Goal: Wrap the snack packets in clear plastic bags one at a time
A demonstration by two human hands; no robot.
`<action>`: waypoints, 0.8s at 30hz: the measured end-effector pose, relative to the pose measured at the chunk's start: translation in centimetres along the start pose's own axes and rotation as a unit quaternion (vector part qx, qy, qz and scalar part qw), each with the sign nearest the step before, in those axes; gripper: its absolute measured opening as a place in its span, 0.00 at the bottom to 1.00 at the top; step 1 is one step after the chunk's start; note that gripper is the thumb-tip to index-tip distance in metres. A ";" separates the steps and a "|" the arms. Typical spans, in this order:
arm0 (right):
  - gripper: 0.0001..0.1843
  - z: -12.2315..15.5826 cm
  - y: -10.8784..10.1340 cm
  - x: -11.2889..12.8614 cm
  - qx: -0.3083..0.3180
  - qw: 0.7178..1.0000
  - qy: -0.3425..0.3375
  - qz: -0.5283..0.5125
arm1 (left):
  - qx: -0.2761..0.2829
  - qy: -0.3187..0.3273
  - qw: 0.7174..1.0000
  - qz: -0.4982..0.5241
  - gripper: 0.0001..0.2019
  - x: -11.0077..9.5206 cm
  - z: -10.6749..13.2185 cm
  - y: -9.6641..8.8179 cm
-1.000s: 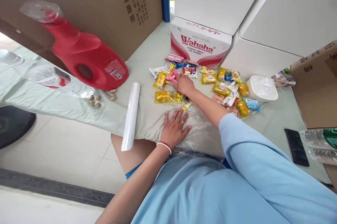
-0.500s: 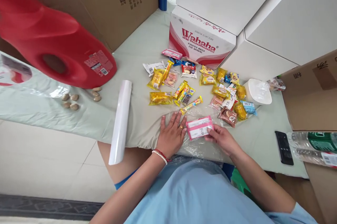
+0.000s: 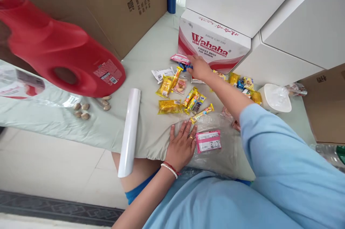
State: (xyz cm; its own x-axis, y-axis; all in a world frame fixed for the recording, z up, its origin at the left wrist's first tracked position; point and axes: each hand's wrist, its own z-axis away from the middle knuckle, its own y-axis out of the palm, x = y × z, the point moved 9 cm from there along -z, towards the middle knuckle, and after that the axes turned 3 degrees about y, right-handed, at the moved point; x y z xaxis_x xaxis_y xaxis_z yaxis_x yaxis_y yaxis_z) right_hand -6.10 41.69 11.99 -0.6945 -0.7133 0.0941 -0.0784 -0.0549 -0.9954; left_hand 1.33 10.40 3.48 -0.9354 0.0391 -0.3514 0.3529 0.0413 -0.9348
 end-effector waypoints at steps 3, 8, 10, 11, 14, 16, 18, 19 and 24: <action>0.29 -5.8 2.7 0.2 0.029 0.999 0.027 -0.009 | -0.001 -0.002 1.000 -0.008 0.27 0.0 -0.1 -0.1; 0.23 -5.1 1.6 -2.2 -0.003 0.996 0.088 -0.028 | 0.000 0.003 1.000 -0.006 0.27 -0.1 -0.1 -0.2; 0.25 -0.7 -0.9 -3.3 -0.055 0.992 0.092 -0.059 | 0.004 0.004 1.000 0.002 0.27 -0.1 -0.1 -0.1; 0.27 2.3 -2.1 -3.6 -0.072 0.991 0.084 -0.080 | 0.005 0.004 1.000 0.007 0.27 -0.1 -0.1 -0.1; 0.29 13.7 -3.9 -3.8 -0.019 0.989 0.052 -0.135 | 0.005 0.003 1.000 0.017 0.28 -0.1 -0.1 0.1; 0.27 21.8 -3.6 -3.5 0.040 0.985 0.043 -0.160 | 0.006 0.005 1.000 0.018 0.28 -0.1 -0.2 0.2; 0.26 28.6 -2.4 -3.3 0.066 0.984 0.057 -0.155 | 0.007 0.010 1.000 0.014 0.28 -0.2 -0.2 0.3; 0.26 31.2 -1.6 -2.9 0.068 0.986 0.051 -0.144 | 0.007 0.011 1.000 0.009 0.28 -0.2 -0.2 0.3; 0.23 36.1 2.8 0.7 0.118 0.990 -0.051 -0.057 | 0.008 0.015 1.000 -0.022 0.28 -0.4 -0.2 0.2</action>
State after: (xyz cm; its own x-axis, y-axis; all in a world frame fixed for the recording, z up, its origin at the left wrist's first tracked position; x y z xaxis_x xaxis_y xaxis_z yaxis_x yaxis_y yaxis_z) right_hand 19.02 15.80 8.66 -0.6140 -0.7592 0.2159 0.0257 -0.2926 -0.9559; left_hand 1.77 10.61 3.49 -0.9492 0.0665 -0.3076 0.3099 0.0276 -0.9504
